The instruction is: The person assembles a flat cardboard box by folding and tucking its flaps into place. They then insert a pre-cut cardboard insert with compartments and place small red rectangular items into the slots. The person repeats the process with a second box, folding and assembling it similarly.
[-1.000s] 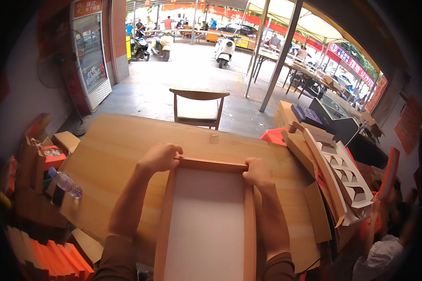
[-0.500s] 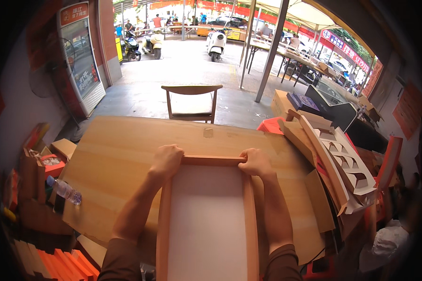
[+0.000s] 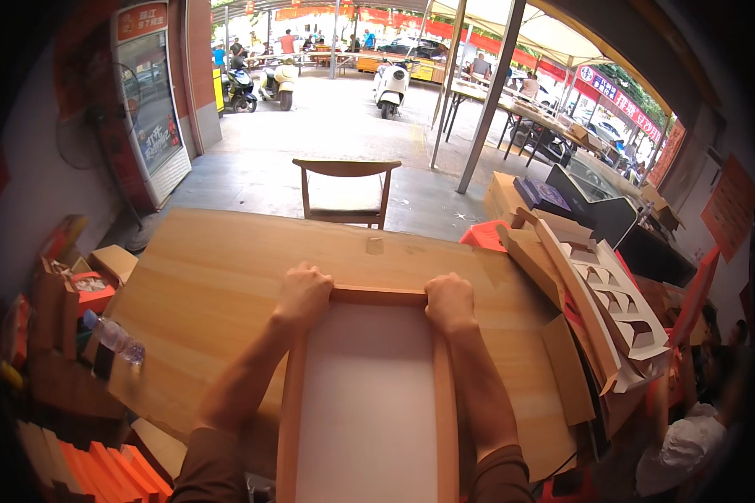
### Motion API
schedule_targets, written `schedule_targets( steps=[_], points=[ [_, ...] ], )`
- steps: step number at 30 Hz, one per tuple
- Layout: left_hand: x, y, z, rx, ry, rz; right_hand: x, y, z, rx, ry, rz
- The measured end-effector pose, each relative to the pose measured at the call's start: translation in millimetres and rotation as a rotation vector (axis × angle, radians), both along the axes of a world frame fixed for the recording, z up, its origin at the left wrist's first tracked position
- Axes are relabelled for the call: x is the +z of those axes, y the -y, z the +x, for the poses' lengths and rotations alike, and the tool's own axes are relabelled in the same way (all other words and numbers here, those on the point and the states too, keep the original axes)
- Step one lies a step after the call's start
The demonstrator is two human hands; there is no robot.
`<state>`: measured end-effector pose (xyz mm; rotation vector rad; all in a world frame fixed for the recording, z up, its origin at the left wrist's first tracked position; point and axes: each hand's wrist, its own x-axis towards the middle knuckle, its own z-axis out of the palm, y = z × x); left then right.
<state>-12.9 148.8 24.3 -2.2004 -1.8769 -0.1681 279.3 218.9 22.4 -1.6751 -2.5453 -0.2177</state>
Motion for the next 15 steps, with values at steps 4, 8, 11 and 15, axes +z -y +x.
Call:
schedule_targets(
  steps=[4,8,11,15],
  points=[
    [-12.3,-5.9,1.4,0.002,0.062,-0.052,-20.5,-2.9,-6.4,0.039,-0.084,0.036],
    [-12.9,-9.2,-18.3,-0.171,0.239,-0.126,-23.1,2.1,-4.3,0.147,-0.028,0.037],
    [-19.3,-11.0,-22.8,-0.193,0.257,-0.146,-24.8,2.1,0.9,0.239,-0.103,0.025],
    [-15.3,-1.8,-6.5,-0.068,0.174,-0.17,-21.1,7.0,-0.3,0.202,-0.106,-0.019]
  ],
)
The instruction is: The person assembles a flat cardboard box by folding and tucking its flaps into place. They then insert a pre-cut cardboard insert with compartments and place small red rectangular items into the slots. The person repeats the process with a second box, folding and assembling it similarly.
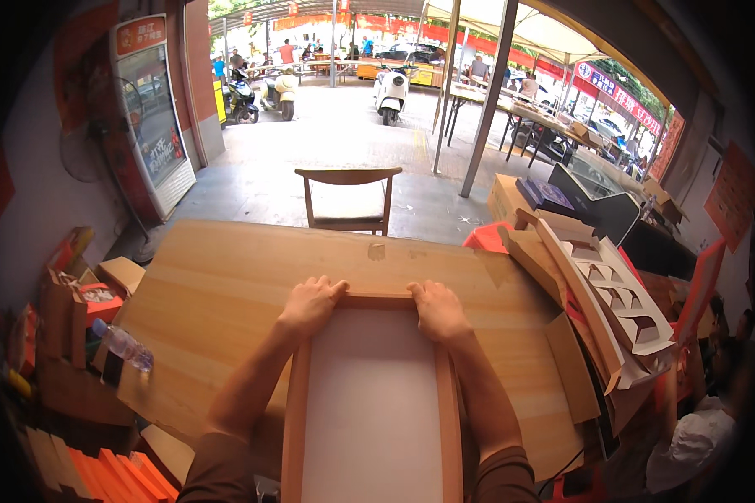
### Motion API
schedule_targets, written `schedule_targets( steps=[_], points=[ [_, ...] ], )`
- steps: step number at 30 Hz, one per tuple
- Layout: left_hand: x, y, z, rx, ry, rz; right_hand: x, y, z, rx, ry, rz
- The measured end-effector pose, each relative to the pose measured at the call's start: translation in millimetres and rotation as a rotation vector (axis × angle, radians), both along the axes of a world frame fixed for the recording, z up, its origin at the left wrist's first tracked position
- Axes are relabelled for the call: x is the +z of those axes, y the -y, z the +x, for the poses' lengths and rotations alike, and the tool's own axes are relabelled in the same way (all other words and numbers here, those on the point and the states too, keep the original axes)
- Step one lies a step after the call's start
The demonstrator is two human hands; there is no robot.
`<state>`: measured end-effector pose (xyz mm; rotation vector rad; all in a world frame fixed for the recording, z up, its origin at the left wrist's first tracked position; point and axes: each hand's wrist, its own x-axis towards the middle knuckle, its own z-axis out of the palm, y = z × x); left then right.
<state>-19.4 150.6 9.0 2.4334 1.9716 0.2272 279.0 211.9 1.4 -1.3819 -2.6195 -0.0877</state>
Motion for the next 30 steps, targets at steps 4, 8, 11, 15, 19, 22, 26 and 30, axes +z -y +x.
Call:
schedule_targets(
  steps=[4,8,11,15,19,22,26,30],
  points=[
    [7.5,9.2,5.8,0.052,-0.081,-0.086,14.3,0.8,0.9,0.026,0.009,-0.117],
    [41.7,15.4,-21.2,-0.05,0.149,-0.182,23.0,-11.0,9.4,-0.14,0.042,-0.186],
    [79.9,32.5,-35.7,0.075,0.184,-0.191,25.2,-26.4,42.6,-0.357,0.061,-0.155],
    [104.7,54.2,-51.6,0.098,0.221,-0.184,34.3,-40.8,99.0,-0.655,0.074,-0.199],
    [120.9,62.6,-56.4,0.088,0.243,-0.218,37.9,-42.9,134.2,-0.833,0.024,-0.272],
    [118.3,58.3,-66.5,0.191,0.188,-0.205,51.0,-35.5,130.5,-0.843,-0.004,-0.359],
    [92.3,36.2,-81.3,0.395,0.063,-0.294,36.7,-44.7,132.1,-0.667,-0.031,-0.435],
    [46.6,4.7,-103.0,0.474,0.088,-0.406,5.2,-62.2,128.1,-0.465,-0.266,-0.431]
  ],
)
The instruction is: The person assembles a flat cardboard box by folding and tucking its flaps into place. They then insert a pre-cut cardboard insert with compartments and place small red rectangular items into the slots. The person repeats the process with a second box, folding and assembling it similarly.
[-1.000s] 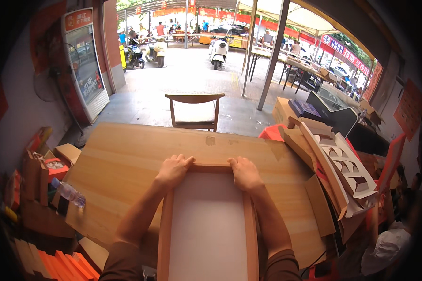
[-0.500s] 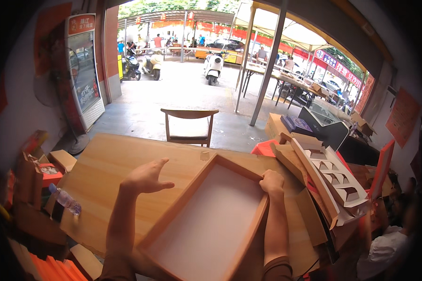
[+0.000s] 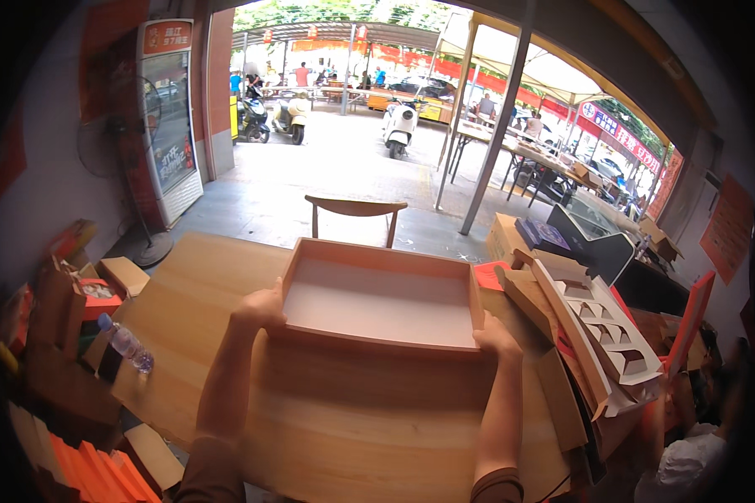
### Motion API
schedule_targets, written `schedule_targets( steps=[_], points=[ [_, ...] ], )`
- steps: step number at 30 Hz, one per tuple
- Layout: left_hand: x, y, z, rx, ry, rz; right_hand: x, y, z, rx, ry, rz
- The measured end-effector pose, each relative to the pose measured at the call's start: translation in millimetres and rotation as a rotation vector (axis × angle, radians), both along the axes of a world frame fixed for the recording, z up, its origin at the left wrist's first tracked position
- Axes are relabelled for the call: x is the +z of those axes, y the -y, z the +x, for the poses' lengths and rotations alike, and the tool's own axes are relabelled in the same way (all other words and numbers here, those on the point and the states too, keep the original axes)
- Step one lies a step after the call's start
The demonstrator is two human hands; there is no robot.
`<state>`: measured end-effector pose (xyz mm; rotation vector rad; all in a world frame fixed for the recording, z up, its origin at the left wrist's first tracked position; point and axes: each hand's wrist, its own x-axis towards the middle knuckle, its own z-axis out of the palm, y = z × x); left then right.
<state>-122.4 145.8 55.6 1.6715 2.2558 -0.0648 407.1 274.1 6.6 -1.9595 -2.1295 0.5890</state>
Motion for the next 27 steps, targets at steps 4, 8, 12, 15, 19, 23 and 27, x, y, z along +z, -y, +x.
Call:
schedule_targets(
  steps=[4,8,12,15,19,23,27],
  points=[
    [-11.4,-7.1,3.9,0.0,-0.019,0.001,-22.8,-9.5,-0.6,0.004,-0.194,0.074],
    [-34.5,-15.8,-1.2,0.017,-0.049,0.037,-15.1,0.5,-9.9,0.006,-0.267,0.101],
    [-55.1,-29.2,-15.8,-0.026,-0.072,0.073,-18.5,-7.4,2.7,0.009,-0.238,0.107],
    [-35.9,-12.1,-8.0,-0.009,-0.222,0.236,-17.4,-12.3,0.2,-0.031,-0.006,0.015],
    [-4.0,3.8,55.1,-0.453,-0.063,0.812,43.1,30.7,-22.0,-0.09,0.1,0.076],
    [-26.2,8.5,128.9,-0.802,-0.039,0.925,84.1,60.3,-31.8,-0.038,0.013,0.38],
    [-53.5,21.1,156.0,-0.774,0.044,0.769,116.1,88.7,-19.9,-0.083,-0.076,0.742]
  ],
)
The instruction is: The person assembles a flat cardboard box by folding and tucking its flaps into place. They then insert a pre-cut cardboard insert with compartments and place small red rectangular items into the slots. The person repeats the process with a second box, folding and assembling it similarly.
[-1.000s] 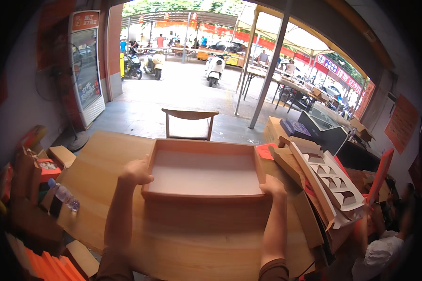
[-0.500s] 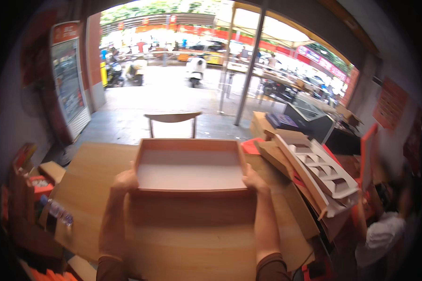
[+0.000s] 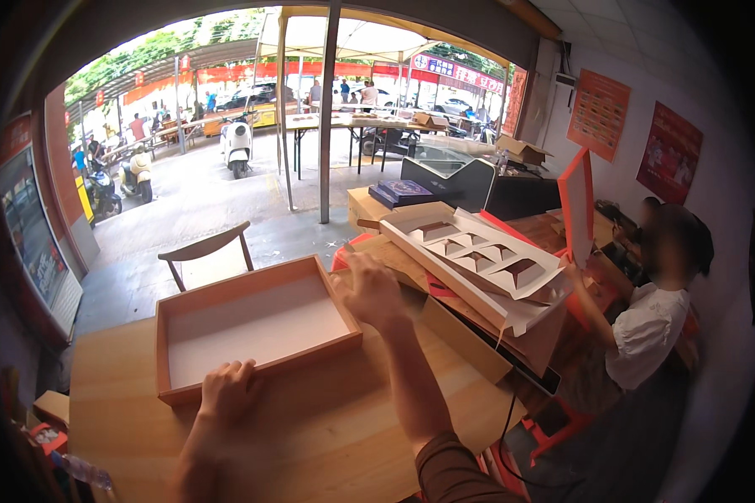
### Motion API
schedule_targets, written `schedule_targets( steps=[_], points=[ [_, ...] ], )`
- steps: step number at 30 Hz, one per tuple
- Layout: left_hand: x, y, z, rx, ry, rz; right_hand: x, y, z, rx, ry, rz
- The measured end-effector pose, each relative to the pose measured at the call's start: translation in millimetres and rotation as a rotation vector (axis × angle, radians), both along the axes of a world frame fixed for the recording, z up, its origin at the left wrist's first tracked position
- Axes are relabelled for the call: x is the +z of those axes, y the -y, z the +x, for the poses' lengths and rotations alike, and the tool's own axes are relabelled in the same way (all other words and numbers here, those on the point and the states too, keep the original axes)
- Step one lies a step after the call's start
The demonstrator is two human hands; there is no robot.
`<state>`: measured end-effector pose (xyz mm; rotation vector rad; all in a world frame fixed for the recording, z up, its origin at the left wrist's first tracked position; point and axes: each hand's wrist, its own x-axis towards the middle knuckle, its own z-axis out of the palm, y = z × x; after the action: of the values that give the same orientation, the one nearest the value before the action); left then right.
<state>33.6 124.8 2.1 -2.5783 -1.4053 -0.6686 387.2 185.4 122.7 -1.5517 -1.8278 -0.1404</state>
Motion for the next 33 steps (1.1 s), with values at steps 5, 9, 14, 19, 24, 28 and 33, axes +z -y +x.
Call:
schedule_targets(
  steps=[5,9,14,19,24,28,33],
  points=[
    [11.5,10.1,-5.2,0.051,-0.036,-0.019,14.9,17.1,83.9,-0.302,0.203,0.012],
    [16.8,3.9,-8.0,-0.073,-0.113,-0.181,29.9,49.6,190.2,-0.641,0.313,-0.191],
    [43.1,22.8,-19.7,-0.117,-0.261,-0.417,36.8,78.9,226.9,-0.641,0.297,-0.354],
    [61.9,34.3,-15.0,-0.133,-0.209,-0.416,45.6,88.6,231.4,-0.713,0.325,-0.479],
    [77.5,45.5,-22.6,-0.127,-0.135,-0.376,66.3,101.1,231.1,-0.816,0.412,0.0],
    [74.0,46.9,-24.3,-0.125,-0.129,-0.349,99.7,118.4,238.8,-0.721,0.445,0.286],
    [81.5,53.9,-26.5,-0.069,-0.168,-0.466,140.8,157.2,181.6,-0.515,0.373,0.557]
  ],
)
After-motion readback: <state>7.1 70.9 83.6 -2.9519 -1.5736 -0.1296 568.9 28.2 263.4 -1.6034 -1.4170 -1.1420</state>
